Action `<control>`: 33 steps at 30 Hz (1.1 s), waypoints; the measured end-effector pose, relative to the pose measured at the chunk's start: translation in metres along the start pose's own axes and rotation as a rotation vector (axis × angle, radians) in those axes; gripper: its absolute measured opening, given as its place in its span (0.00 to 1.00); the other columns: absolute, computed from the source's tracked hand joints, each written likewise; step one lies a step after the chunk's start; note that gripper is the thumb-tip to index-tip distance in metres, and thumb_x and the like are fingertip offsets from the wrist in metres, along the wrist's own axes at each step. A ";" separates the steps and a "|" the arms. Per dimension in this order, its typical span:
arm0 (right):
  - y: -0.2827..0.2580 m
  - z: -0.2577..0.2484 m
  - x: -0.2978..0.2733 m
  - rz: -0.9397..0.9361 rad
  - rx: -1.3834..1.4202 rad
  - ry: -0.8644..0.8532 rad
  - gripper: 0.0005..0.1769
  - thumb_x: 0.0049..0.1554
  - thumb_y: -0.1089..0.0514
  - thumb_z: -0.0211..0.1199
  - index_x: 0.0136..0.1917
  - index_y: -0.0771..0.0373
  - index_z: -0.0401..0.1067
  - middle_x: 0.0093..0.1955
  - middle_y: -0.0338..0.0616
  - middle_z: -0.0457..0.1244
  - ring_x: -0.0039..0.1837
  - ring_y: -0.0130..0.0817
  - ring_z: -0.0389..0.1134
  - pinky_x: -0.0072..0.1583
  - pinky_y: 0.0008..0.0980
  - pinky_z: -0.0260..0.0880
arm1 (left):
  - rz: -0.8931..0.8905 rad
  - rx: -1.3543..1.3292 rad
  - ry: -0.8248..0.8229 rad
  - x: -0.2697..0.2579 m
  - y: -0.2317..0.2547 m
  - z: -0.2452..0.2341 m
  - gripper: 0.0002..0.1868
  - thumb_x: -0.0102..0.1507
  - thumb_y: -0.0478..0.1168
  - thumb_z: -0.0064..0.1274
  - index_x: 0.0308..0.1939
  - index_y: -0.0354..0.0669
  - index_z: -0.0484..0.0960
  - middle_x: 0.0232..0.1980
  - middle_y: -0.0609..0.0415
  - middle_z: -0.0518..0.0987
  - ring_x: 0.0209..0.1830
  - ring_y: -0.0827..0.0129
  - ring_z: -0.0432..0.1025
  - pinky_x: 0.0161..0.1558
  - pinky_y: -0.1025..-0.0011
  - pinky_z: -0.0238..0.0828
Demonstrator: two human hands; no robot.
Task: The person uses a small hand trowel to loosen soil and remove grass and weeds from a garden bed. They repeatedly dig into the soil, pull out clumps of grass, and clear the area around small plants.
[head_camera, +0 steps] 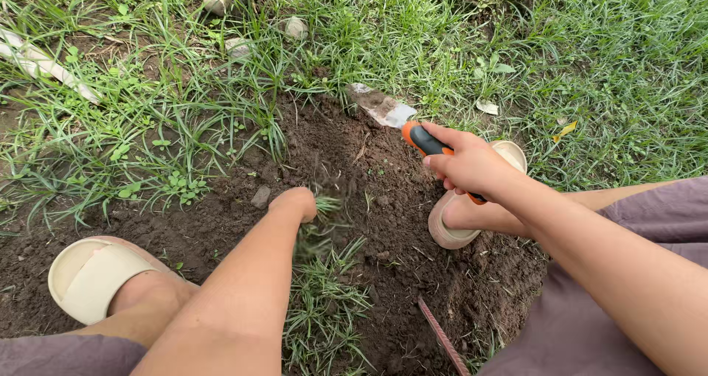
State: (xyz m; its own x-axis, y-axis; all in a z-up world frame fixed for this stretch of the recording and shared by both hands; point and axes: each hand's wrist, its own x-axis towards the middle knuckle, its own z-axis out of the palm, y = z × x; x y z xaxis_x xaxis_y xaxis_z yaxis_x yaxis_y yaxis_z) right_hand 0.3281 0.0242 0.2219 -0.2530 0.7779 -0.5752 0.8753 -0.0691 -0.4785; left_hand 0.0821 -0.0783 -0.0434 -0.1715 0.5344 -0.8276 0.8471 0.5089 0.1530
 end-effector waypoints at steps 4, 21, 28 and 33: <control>0.004 0.002 0.001 0.036 -0.055 -0.072 0.41 0.57 0.56 0.63 0.79 0.29 0.57 0.33 0.38 0.62 0.31 0.28 0.62 0.34 0.34 0.66 | -0.011 -0.149 0.161 -0.014 -0.013 0.014 0.20 0.61 0.36 0.49 0.56 0.43 0.84 0.64 0.44 0.79 0.62 0.51 0.75 0.60 0.54 0.74; -0.123 0.110 0.117 -0.461 -0.666 -0.243 0.18 0.58 0.56 0.55 0.58 0.52 0.80 0.33 0.47 0.67 0.34 0.42 0.69 0.41 0.45 0.74 | 0.591 0.632 0.588 -0.023 -0.091 -0.117 0.11 0.63 0.36 0.51 0.47 0.40 0.84 0.49 0.47 0.79 0.49 0.54 0.78 0.46 0.58 0.79; -0.071 0.114 0.107 -0.288 -0.444 -0.259 0.37 0.55 0.57 0.50 0.77 0.42 0.59 0.37 0.51 0.71 0.41 0.48 0.77 0.49 0.46 0.76 | 0.213 0.430 0.785 0.078 -0.065 -0.100 0.14 0.63 0.36 0.50 0.48 0.31 0.84 0.49 0.42 0.81 0.48 0.55 0.79 0.41 0.61 0.80; -0.041 0.109 0.109 -0.378 -0.496 -0.200 0.36 0.58 0.51 0.53 0.79 0.34 0.56 0.37 0.51 0.68 0.39 0.50 0.72 0.47 0.49 0.72 | -0.008 0.237 0.651 0.101 -0.060 -0.112 0.13 0.62 0.36 0.51 0.45 0.37 0.87 0.49 0.40 0.83 0.48 0.50 0.79 0.43 0.57 0.79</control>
State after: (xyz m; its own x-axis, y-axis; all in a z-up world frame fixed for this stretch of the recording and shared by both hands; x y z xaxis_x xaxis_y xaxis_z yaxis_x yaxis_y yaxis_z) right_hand 0.2195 0.0438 0.1069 -0.6104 0.5574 -0.5627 0.7852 0.5195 -0.3371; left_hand -0.0426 0.0201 -0.0759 -0.3821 0.8653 -0.3243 0.9190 0.3927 -0.0352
